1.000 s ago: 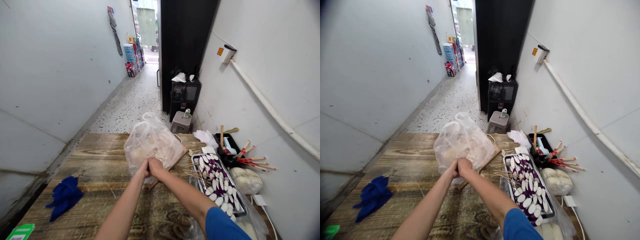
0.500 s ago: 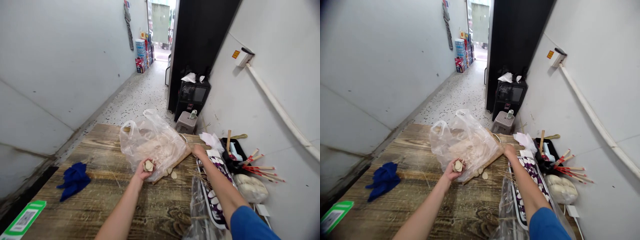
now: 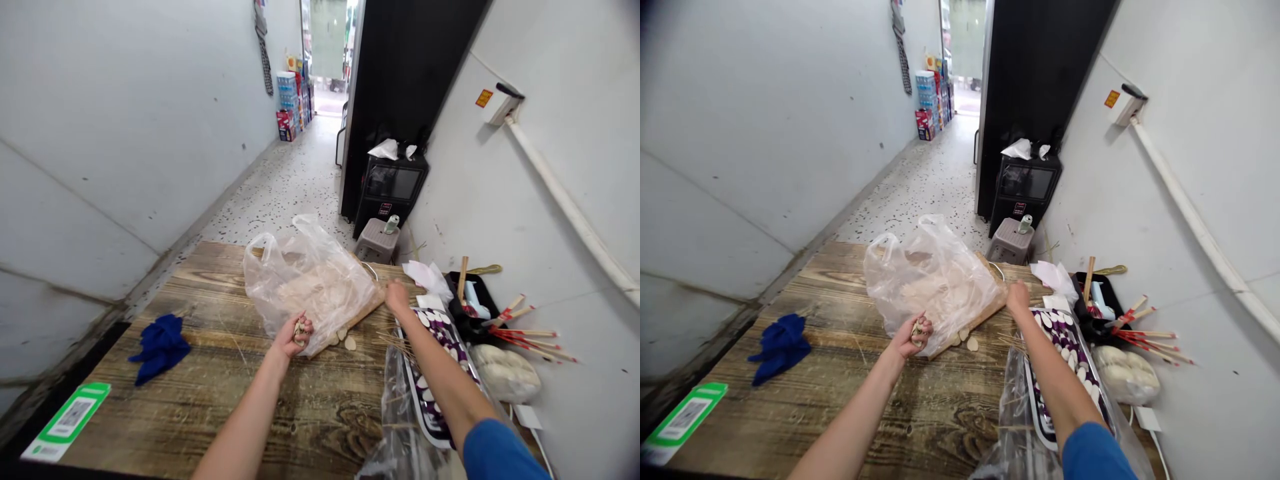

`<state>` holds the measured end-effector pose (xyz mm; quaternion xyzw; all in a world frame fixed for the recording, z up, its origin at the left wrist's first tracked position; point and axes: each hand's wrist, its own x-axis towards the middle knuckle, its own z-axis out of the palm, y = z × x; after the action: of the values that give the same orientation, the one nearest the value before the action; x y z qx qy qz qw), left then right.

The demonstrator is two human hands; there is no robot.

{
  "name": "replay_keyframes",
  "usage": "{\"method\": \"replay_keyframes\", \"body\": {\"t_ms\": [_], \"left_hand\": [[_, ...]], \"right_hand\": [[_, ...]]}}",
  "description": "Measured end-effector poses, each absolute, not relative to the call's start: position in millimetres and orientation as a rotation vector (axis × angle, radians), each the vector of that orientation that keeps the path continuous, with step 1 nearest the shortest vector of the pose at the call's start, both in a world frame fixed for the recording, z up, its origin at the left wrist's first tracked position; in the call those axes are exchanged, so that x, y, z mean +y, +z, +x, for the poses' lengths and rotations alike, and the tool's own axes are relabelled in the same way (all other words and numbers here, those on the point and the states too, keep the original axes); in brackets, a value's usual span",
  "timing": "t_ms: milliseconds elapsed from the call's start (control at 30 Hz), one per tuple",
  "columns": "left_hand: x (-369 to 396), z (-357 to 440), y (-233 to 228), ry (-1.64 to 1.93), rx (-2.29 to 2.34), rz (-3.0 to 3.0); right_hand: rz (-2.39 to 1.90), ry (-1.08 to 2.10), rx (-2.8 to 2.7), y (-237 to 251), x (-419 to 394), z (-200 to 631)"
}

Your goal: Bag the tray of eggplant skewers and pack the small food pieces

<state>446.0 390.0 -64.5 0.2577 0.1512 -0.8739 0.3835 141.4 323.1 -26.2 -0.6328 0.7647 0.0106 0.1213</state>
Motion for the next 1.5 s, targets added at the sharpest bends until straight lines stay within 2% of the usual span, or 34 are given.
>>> {"method": "replay_keyframes", "body": {"t_ms": [167,300,467,633,800,967,1233,1500], "left_hand": [[407,440,-58,-2.276,0.306,0.65],[429,439,-64,-2.405,0.156,0.762],[444,441,-70,-2.28,0.073,0.961],[471,433,-58,-2.401,-0.288,1.084],[503,418,-67,-2.458,-0.349,1.167],[513,425,-87,-2.429,-0.081,1.253],[509,411,-94,-2.392,0.354,1.092],[501,385,-84,-2.344,0.297,0.907]], "right_hand": [[-1.869,-0.183,1.949,-47,405,217],[-1.744,-0.325,2.031,-83,445,269],[-1.704,-0.438,2.0,-107,444,269],[-1.688,-0.377,1.984,-113,455,247],[-1.753,-0.296,1.984,-109,470,262],[-1.822,-0.233,1.912,-100,479,274],[-1.969,-0.303,1.633,-64,522,288],[-1.85,-0.352,1.709,-33,523,295]]}}
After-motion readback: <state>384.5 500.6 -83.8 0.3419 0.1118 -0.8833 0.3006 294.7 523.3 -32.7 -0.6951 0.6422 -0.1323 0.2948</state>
